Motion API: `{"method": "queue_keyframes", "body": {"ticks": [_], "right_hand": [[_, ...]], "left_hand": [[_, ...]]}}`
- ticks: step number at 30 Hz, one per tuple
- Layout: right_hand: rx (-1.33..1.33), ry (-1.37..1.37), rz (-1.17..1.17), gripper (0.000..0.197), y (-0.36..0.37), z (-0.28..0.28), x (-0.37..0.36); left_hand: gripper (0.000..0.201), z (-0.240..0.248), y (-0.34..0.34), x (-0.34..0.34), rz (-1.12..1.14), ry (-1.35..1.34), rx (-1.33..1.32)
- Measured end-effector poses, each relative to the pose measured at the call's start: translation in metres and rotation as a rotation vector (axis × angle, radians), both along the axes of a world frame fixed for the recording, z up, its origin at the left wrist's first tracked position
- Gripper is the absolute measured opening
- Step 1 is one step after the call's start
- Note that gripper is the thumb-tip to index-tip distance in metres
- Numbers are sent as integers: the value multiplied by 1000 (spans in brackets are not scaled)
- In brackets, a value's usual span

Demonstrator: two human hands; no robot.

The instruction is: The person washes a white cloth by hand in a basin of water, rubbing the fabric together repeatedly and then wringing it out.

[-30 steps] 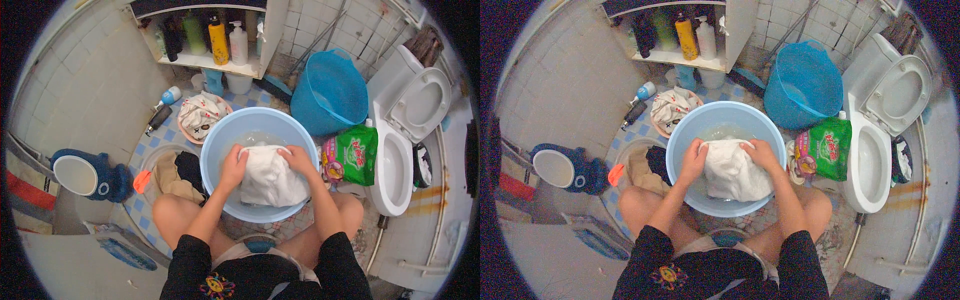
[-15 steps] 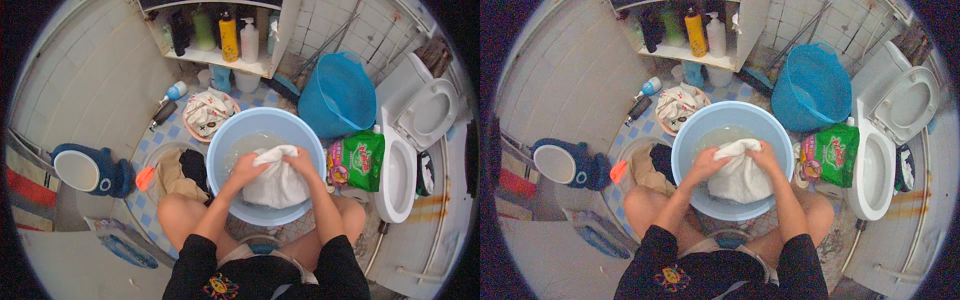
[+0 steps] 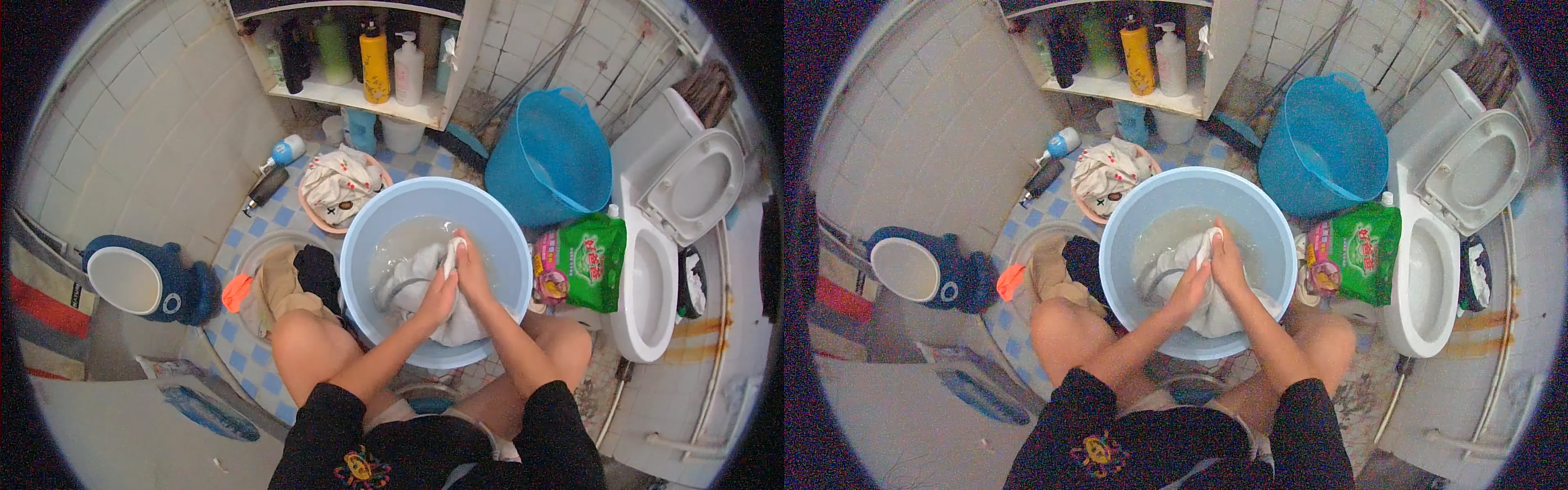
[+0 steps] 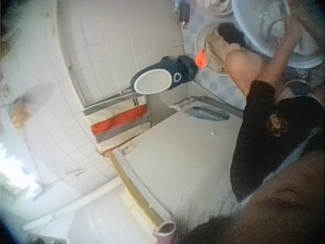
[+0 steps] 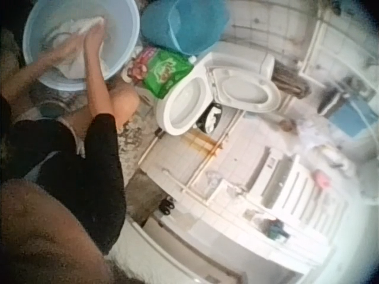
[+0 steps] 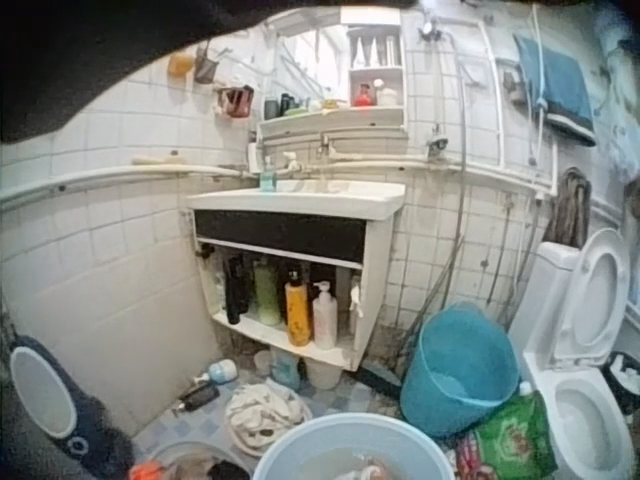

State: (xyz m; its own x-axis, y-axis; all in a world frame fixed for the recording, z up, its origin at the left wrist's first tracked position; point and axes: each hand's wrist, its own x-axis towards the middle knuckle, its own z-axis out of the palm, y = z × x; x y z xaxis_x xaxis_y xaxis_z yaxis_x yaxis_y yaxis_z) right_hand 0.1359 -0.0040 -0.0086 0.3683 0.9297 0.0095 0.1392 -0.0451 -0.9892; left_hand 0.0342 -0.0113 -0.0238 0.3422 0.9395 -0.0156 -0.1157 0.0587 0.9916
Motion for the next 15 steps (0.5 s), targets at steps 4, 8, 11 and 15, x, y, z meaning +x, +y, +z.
{"method": "queue_keyframes", "body": {"ticks": [4, 8, 11, 15], "right_hand": [[89, -316, 211, 38, -32, 24, -66], [187, -48, 126, 39, -32, 51, -82], [-155, 29, 57, 41, 1, 6, -15], [218, -273, 198, 39, -19, 0, -55]], "left_hand": [[42, 5, 40, -33, 80, -141, -675], [44, -4, 39, -33, 128, -184, -573], [44, 8, -1, -7, 80, -132, -383], [48, 13, 35, -29, 129, -150, -538]]}}
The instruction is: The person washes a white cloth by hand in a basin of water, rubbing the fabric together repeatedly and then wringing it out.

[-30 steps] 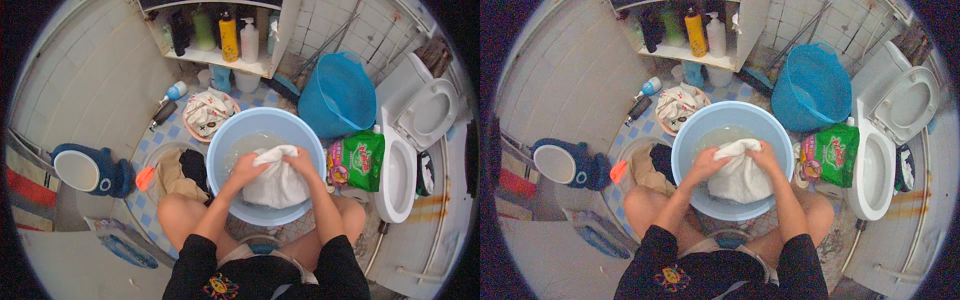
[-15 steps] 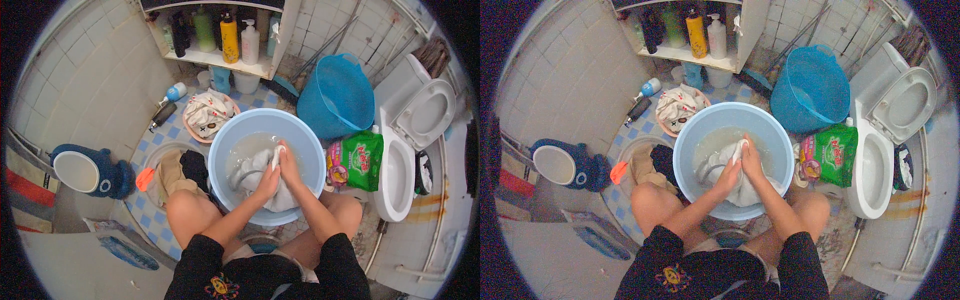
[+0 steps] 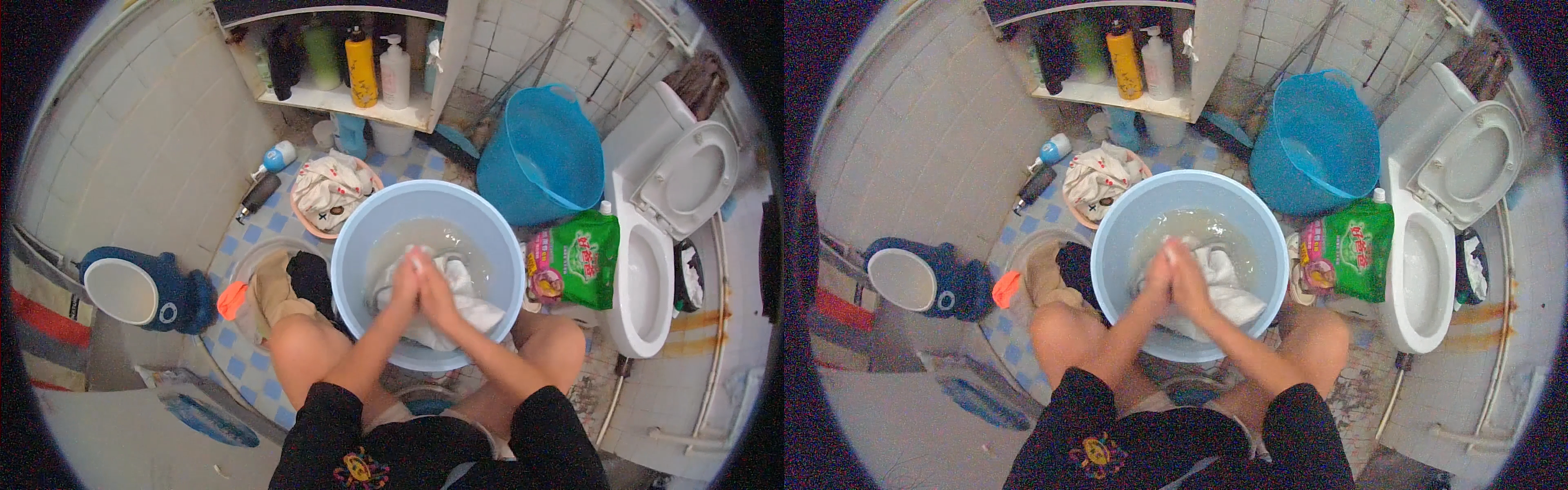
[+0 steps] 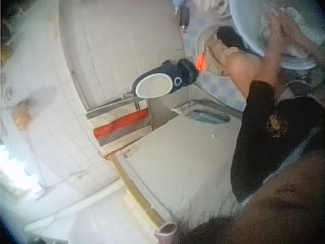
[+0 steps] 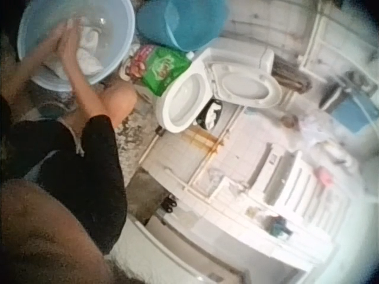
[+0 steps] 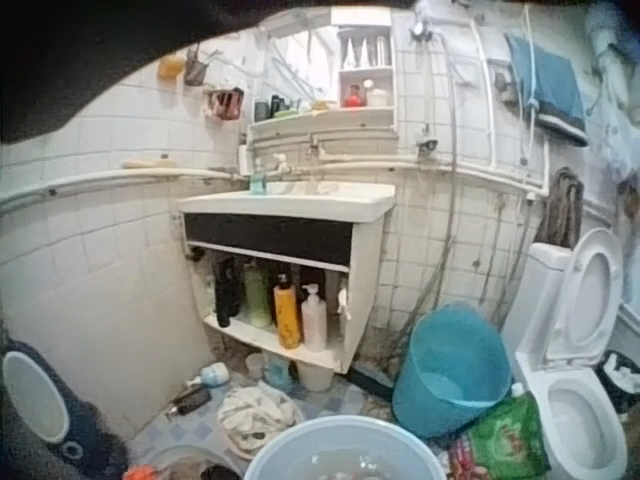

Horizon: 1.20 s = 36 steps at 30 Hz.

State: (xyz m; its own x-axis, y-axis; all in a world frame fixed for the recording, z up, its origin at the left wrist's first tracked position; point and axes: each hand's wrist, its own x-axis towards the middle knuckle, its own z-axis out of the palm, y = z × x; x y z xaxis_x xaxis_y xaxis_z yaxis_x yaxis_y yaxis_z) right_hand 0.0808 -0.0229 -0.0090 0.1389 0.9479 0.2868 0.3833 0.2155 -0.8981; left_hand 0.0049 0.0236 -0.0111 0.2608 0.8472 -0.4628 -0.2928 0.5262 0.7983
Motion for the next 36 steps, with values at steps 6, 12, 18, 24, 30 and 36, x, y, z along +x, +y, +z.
{"method": "queue_keyframes", "body": {"ticks": [6, 12, 18, 24, 30, 36], "right_hand": [[-127, 187, -39, 38, 10, 5, 21], [-106, 53, 32, 42, -9, 3, -13], [-131, 145, -71, 44, 7, 7, 13], [-73, 185, -14, 41, 0, 30, -12], [-38, -18, -101, 42, 7, -9, 13], [-32, 38, -54, 42, 1, 15, 6]], "left_hand": [[57, 16, -16, 3, -45, -43, -6], [52, -13, 11, -13, -83, -143, -123], [51, -15, -16, 3, -63, -167, -50], [51, -27, 11, -10, -71, -166, -179], [47, -22, -8, 7, -45, -236, -47], [51, 11, -7, -5, -94, -179, -240]]}}
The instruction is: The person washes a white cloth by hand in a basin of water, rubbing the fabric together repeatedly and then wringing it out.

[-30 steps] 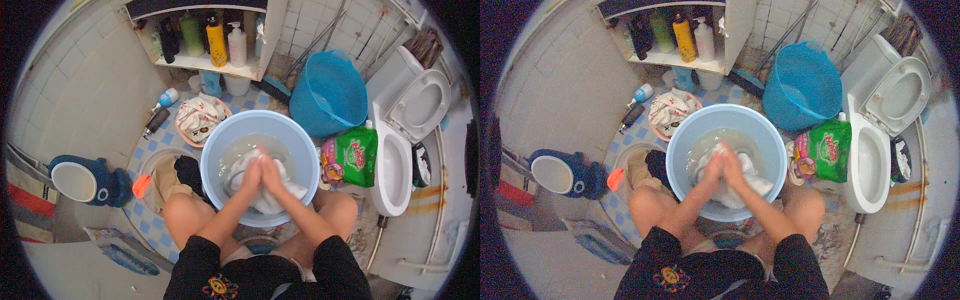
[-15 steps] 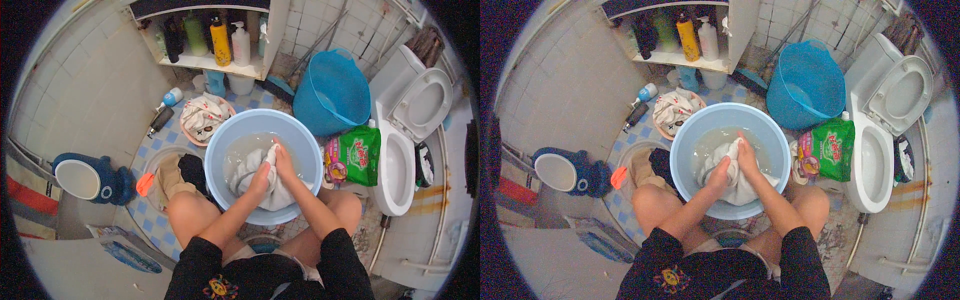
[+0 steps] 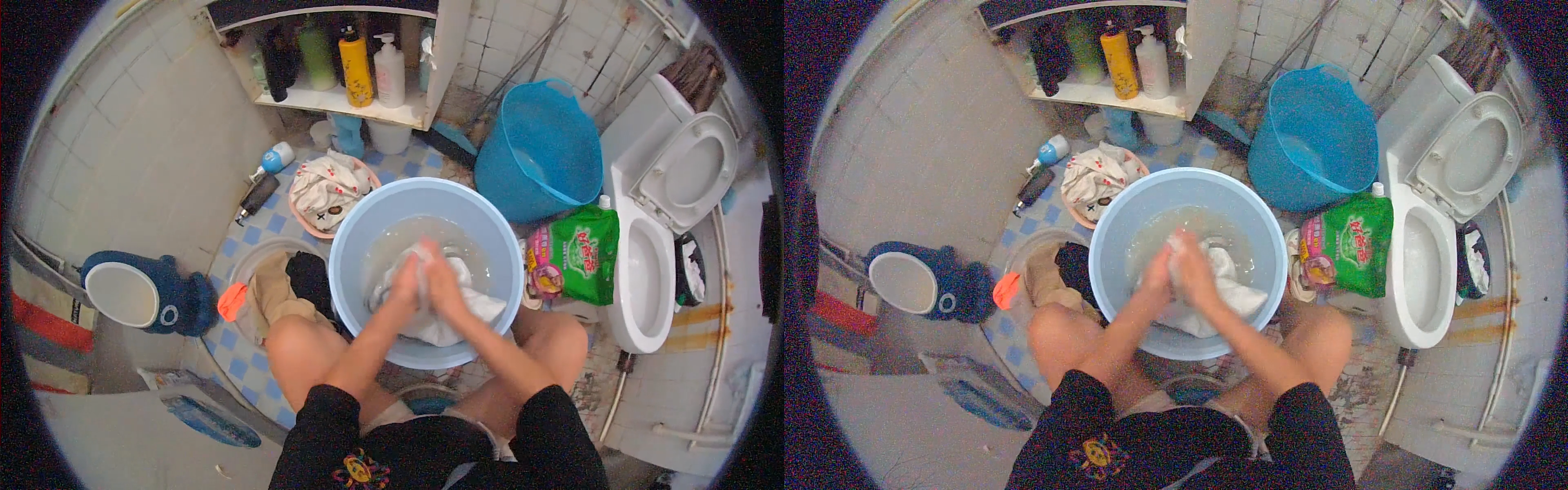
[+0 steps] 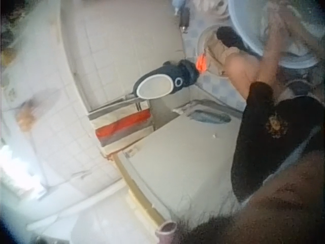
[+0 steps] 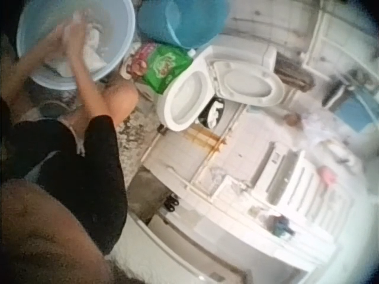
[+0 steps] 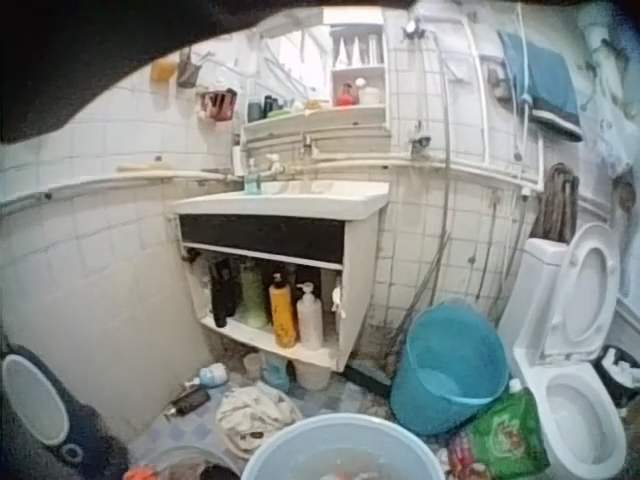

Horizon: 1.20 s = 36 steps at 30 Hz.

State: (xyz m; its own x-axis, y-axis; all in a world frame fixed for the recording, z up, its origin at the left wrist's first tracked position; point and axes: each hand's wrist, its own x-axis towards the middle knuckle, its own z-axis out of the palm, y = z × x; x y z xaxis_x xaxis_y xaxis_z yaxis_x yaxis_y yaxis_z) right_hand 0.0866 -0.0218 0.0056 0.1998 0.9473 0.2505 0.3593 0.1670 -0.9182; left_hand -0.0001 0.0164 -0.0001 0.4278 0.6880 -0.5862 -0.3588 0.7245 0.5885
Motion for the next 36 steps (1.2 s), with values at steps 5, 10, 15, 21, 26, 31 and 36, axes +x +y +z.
{"method": "queue_keyframes", "body": {"ticks": [5, 10, 15, 21, 26, 31, 36], "right_hand": [[71, -36, 38, 41, -4, -12, -13], [-291, 267, -57, 44, 22, -39, 47], [67, -153, 125, 44, -17, -2, -26], [-146, 208, -56, 43, 12, -19, 30], [23, -176, 79, 43, -16, 2, -24], [41, 28, -107, 40, 13, -18, 8], [-291, 708, 17, 33, 32, -10, 73]], "left_hand": [[48, -22, 8, 1, 125, -86, 68], [48, -32, -18, 15, -2, -60, 302], [53, -8, 29, -19, 127, -149, -37], [50, 11, -26, 13, 12, 106, 238], [49, 25, 11, -12, 34, 15, 112], [47, -34, -7, 12, 74, 10, 231], [42, 4, 6, -11, 22, -115, 271]]}}
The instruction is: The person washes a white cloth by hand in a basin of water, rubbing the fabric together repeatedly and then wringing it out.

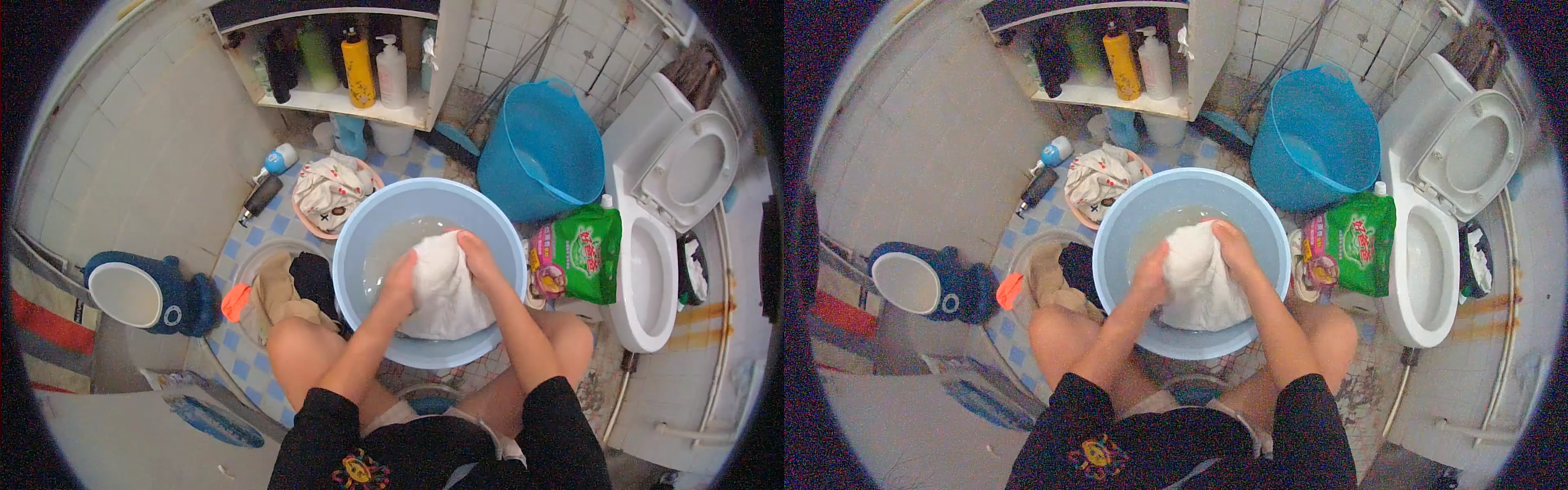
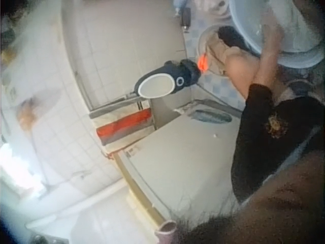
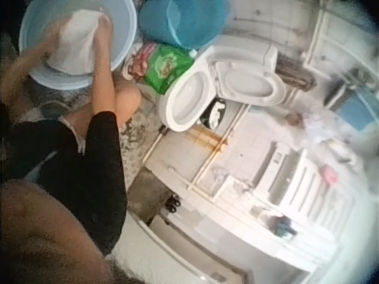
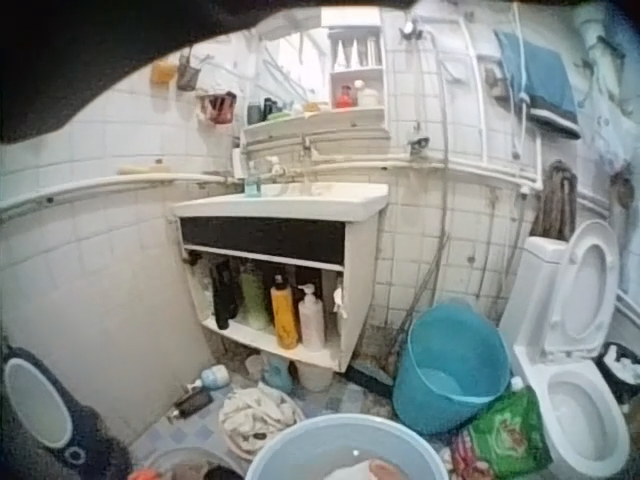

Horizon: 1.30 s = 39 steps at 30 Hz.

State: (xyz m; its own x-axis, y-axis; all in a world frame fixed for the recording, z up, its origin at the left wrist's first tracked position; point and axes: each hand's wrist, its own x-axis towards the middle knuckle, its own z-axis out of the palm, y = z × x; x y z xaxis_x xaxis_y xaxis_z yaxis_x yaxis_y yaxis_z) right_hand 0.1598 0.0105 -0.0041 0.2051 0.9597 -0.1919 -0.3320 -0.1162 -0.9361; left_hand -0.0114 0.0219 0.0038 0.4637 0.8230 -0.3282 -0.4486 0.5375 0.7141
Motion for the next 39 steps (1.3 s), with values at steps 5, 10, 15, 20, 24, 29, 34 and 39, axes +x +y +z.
{"method": "queue_keyframes", "body": {"ticks": [5, 10, 15, 20, 24, 29, 34, 39], "right_hand": [[-88, -412, 372, 35, -18, 45, 8], [-180, -504, 394, 34, -21, 25, 17], [-81, -37, 13, 23, -15, 32, 24], [24, -736, -158, 25, -15, 45, -11], [320, -889, -24, 44, -39, 28, -75], [80, -581, -46, 49, -19, -3, -44], [245, -777, 26, 50, -38, -5, -76], [580, -962, 12, 50, -35, 5, -86]], "left_hand": [[38, 15, 21, -27, 67, 165, 138], [37, 18, 29, -25, 116, 329, 266], [31, 41, 15, -2, -16, 748, 481], [35, 15, 22, 0, -13, 588, 513], [41, 16, 24, 9, 218, 157, 75], [46, 0, -30, 26, -16, 232, 246], [61, -8, -11, 7, -29, 332, -41], [57, -1, -9, 10, 115, 68, 46]]}}
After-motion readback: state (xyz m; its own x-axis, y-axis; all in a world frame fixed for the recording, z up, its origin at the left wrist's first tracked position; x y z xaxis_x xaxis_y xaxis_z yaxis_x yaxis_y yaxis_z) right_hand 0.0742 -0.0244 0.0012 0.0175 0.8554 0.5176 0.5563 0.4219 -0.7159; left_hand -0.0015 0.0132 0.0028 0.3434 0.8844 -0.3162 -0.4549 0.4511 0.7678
